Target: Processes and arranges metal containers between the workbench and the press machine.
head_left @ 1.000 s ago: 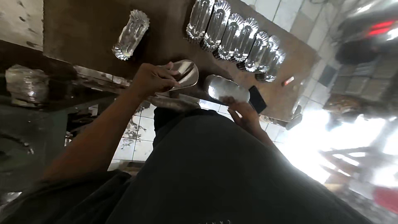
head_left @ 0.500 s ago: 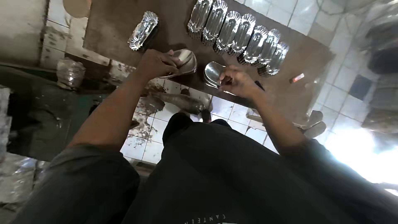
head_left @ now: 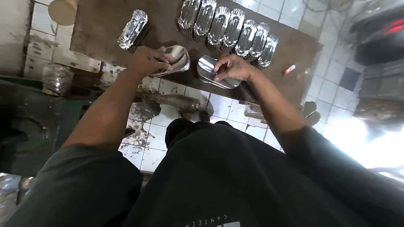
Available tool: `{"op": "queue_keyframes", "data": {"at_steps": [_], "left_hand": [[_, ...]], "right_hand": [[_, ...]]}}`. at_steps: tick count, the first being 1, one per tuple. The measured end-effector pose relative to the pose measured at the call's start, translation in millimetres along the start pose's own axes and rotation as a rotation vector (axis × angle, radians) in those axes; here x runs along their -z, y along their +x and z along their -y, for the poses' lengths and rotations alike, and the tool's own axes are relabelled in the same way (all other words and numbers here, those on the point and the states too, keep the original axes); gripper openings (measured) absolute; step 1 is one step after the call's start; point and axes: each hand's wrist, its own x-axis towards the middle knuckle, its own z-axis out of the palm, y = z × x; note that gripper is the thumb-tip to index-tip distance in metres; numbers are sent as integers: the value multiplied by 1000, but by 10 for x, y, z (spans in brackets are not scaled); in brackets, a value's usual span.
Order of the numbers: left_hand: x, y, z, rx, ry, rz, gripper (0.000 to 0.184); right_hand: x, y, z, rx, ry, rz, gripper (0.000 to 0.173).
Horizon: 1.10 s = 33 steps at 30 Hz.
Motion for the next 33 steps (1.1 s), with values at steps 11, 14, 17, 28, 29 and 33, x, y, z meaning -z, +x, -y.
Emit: {"op": "queue_keyframes", "data": {"at_steps": [11, 14, 17, 28, 29, 33], "left_hand": [[10, -14, 40, -15, 24, -16, 23], [1, -69, -7, -18, 84, 11, 32], [34, -288, -240, -38, 191, -240, 38], [-752, -2523, -1701, 625, -1446, -601, 31], [-707, -2561, -1661, 548, -1440, -588, 29], [-118, -2553, -1054, 160, -1285, -587, 30]], "right_hand": [[3, 5, 19, -13, 25, -8, 30], [-14, -16, -31, 30, 13, -29, 27], [-29, -57, -9, 31, -3, -60, 24], [-209, -132, -7, 66, -16, -195, 15], [-252, -184, 99, 14, -90, -227, 16], [-505, -396, 659, -128, -629, -588, 31]]}}
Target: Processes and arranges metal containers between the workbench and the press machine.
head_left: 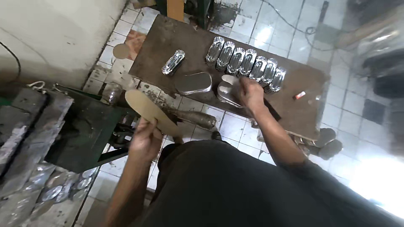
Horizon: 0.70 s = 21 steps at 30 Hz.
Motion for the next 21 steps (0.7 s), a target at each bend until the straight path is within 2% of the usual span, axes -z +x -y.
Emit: {"op": "queue_keyframes", "data": {"at_steps": [2, 5, 6, 8, 9, 11, 13, 16, 18, 21], "left_hand": [[303, 141, -148, -24, 102, -3, 30], [648, 94, -140, 185, 224, -115, 28], [785, 104, -119, 257, 209, -121, 30], [1090, 136, -159, 297, 137, -114, 34], [1250, 174, -236, 270, 137, -114, 33], [1555, 320, -430, 160, 120, -41, 33], [1695, 493, -647, 27, 168, 83, 33], [1698, 720, -790, -68, 111, 108, 35], [1671, 768, -892, -54, 72, 114, 38], [1676, 771, -1053, -134, 95, 105, 40]], "right_hand": [[-20, -27, 153, -38, -125, -91, 36], [-89, 7, 396, -272, -190, 78, 58], [-84, 7, 530, -313, -164, 81, 55], [-125, -67, 919, -294, -76, 12, 35], [-230, -149, 1171, -243, 15, -44, 31], [-554, -280, 1802, -117, 424, -132, 26], [-841, -360, 2584, -82, 817, -104, 21], [-1047, -410, 3527, -83, 1055, 17, 19], [-1050, -410, 3836, -121, 1113, 131, 20], [-905, -331, 3937, -102, 1163, 328, 19]]}}
